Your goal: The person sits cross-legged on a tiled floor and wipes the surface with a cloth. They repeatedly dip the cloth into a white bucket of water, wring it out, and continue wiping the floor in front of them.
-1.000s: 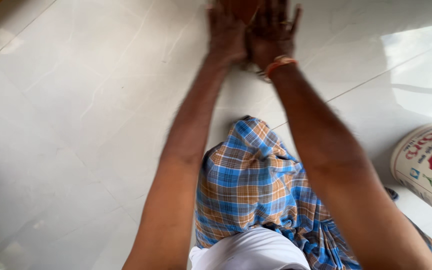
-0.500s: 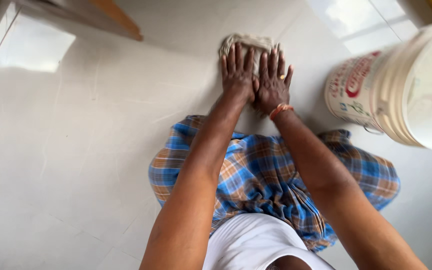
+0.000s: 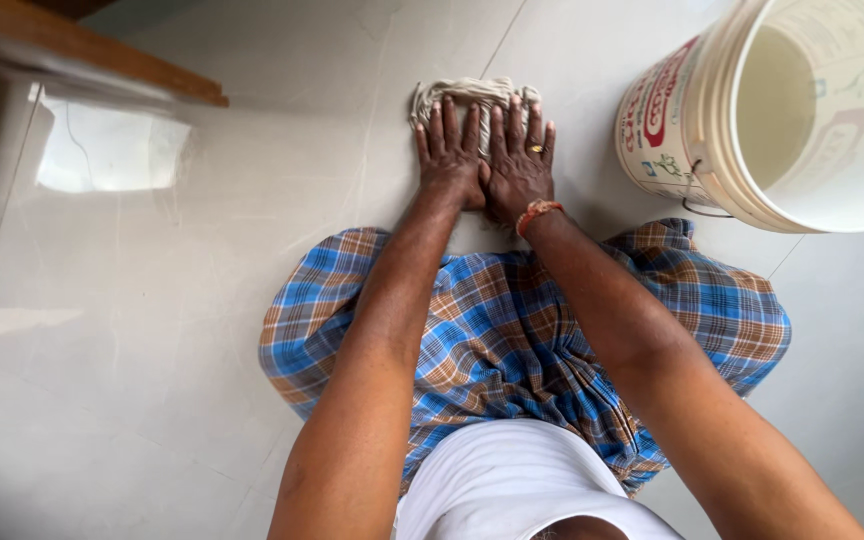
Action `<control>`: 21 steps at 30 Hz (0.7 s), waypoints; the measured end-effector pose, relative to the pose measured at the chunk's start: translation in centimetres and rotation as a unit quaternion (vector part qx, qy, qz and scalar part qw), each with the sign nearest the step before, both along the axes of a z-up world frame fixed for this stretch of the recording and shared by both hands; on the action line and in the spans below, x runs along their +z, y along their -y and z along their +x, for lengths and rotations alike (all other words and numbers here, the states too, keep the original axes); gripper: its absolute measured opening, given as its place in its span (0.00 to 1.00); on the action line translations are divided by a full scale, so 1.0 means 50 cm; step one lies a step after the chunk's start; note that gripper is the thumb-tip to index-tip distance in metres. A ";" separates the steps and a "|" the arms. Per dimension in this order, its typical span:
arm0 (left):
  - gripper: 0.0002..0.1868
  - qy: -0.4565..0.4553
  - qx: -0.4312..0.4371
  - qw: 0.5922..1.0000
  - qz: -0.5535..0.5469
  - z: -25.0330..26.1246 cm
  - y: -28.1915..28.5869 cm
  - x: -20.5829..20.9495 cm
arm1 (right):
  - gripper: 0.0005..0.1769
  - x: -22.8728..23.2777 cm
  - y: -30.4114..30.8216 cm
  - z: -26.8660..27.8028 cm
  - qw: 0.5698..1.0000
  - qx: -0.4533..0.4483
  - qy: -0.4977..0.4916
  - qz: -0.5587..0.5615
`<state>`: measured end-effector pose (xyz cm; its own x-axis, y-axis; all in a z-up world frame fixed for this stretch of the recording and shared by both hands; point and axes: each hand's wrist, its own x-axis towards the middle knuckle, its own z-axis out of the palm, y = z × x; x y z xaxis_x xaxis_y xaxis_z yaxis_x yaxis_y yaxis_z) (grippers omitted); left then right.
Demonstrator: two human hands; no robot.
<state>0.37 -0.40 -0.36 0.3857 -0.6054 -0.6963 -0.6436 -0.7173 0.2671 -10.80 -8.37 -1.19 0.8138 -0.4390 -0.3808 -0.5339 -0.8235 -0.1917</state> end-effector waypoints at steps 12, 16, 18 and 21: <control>0.67 0.034 -0.008 0.999 -0.016 0.113 0.096 -0.024 | 0.43 0.011 0.103 0.125 0.999 -0.002 -0.032 0.012; 0.68 0.053 0.011 0.996 -0.076 0.098 0.080 -0.026 | 0.44 0.031 0.095 0.117 0.999 0.000 -0.040 0.008; 0.71 0.020 0.016 0.999 -0.032 0.093 0.079 -0.008 | 0.44 0.040 0.094 0.113 0.999 -0.003 -0.033 0.012; 0.73 0.025 0.026 0.999 -0.036 0.059 0.060 -0.002 | 0.44 0.042 0.070 0.078 1.000 -0.007 -0.021 0.011</control>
